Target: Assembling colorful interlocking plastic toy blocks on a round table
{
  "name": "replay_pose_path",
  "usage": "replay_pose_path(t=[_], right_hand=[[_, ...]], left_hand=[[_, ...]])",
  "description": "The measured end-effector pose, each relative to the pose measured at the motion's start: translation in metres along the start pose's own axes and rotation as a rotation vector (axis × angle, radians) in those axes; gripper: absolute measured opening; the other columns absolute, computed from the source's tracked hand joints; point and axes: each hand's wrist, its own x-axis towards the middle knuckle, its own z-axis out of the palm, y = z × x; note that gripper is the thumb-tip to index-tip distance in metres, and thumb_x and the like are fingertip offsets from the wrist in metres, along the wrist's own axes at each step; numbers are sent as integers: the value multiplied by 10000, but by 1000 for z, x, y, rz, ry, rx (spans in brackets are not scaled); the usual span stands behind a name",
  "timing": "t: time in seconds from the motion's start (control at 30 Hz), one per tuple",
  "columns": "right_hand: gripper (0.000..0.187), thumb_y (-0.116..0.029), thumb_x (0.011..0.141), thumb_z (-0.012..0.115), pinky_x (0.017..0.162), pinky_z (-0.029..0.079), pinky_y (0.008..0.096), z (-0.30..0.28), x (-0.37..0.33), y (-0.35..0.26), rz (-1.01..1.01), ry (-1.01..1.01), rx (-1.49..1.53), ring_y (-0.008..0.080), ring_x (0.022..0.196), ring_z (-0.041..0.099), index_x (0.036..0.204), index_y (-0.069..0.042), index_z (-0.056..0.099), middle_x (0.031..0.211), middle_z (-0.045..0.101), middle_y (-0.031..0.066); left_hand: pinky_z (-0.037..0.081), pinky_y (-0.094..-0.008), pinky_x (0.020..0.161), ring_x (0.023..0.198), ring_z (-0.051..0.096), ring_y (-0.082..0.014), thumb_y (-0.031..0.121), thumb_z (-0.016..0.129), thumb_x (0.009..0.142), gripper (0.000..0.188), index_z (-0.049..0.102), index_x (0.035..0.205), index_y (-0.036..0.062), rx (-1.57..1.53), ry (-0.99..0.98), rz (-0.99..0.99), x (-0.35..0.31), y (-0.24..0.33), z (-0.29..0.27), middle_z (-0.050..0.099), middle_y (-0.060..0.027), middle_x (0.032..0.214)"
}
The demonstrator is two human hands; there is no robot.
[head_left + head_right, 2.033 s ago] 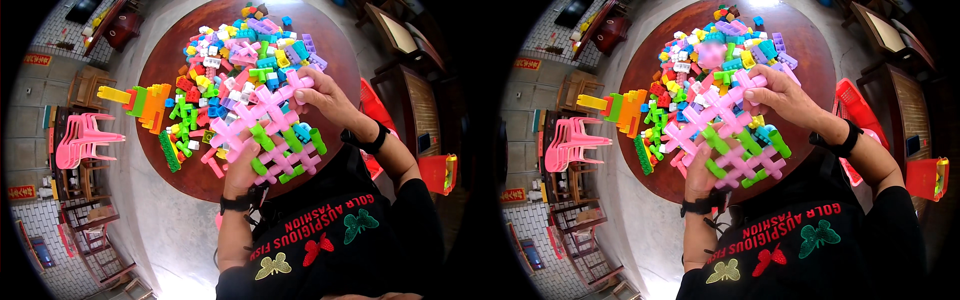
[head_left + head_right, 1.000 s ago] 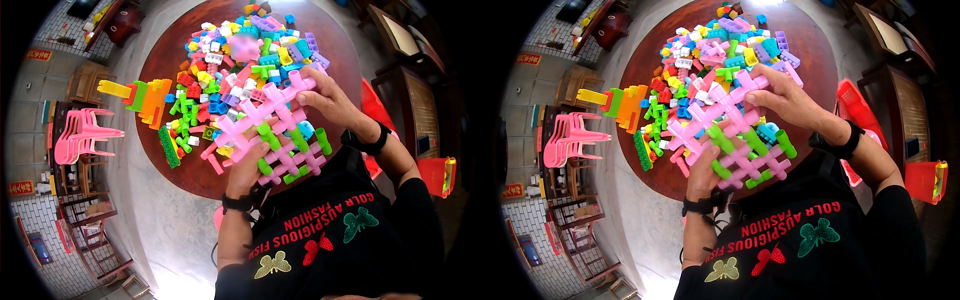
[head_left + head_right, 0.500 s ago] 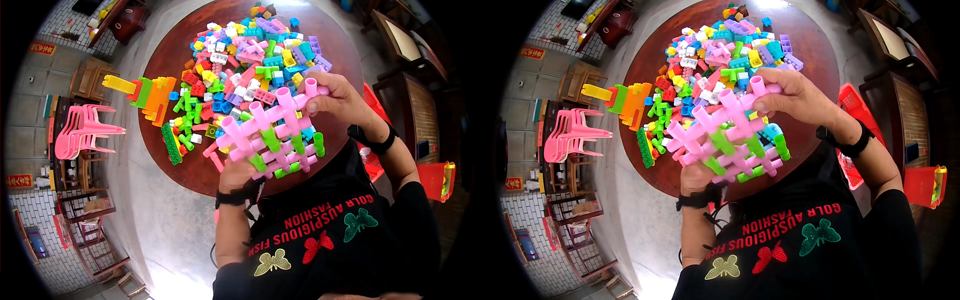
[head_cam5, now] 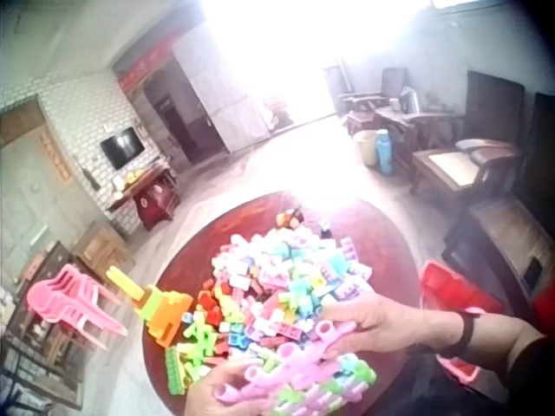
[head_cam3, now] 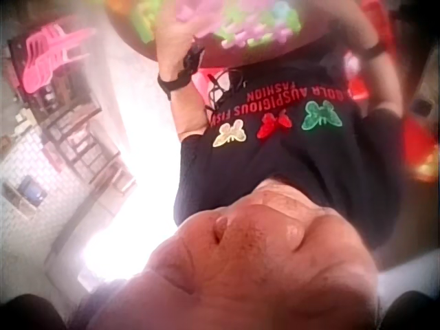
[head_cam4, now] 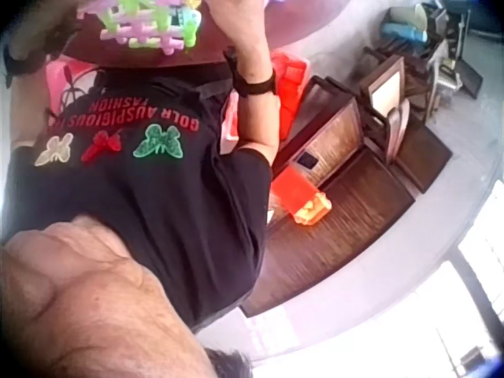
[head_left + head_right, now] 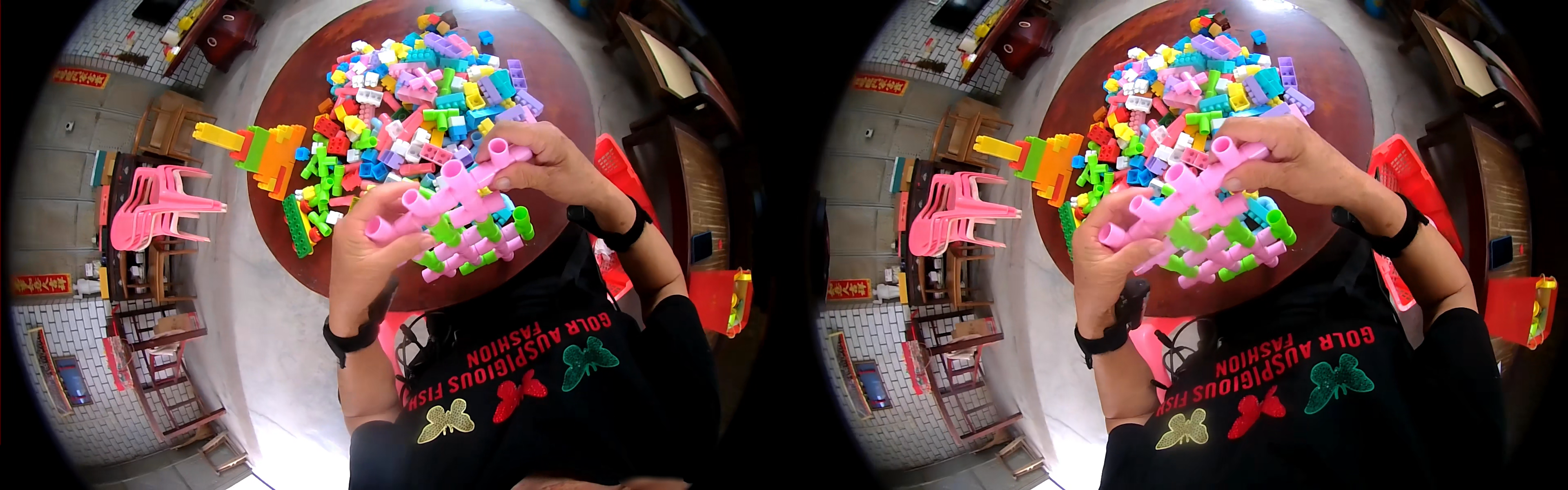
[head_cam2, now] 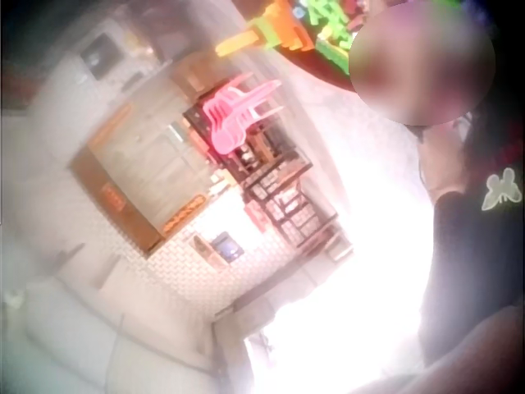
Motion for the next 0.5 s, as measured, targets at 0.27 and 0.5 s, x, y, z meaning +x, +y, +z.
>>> replay_pose_path(t=[0.27, 0.5], right_hand=[[261, -191, 793, 698, 664, 453, 298, -6, -2, -19, -245, -77, -178, 226, 750, 615, 958, -20, 591, 822, 624, 80], [236, -206, 776, 706, 633, 450, 303, -5, -3, -32, -324, -153, -289, 233, 720, 630, 913, -34, 620, 800, 647, 75]], left_hand=[[479, -232, 650, 722, 593, -91, -58, 729, 665, 240, 631, 877, 0, 280, 161, 118, -19, 8, 17, 634, -35, 785], [483, -226, 642, 735, 593, -90, -63, 718, 674, 274, 630, 925, 3, 206, 144, 161, -32, 0, 15, 631, -39, 818]])
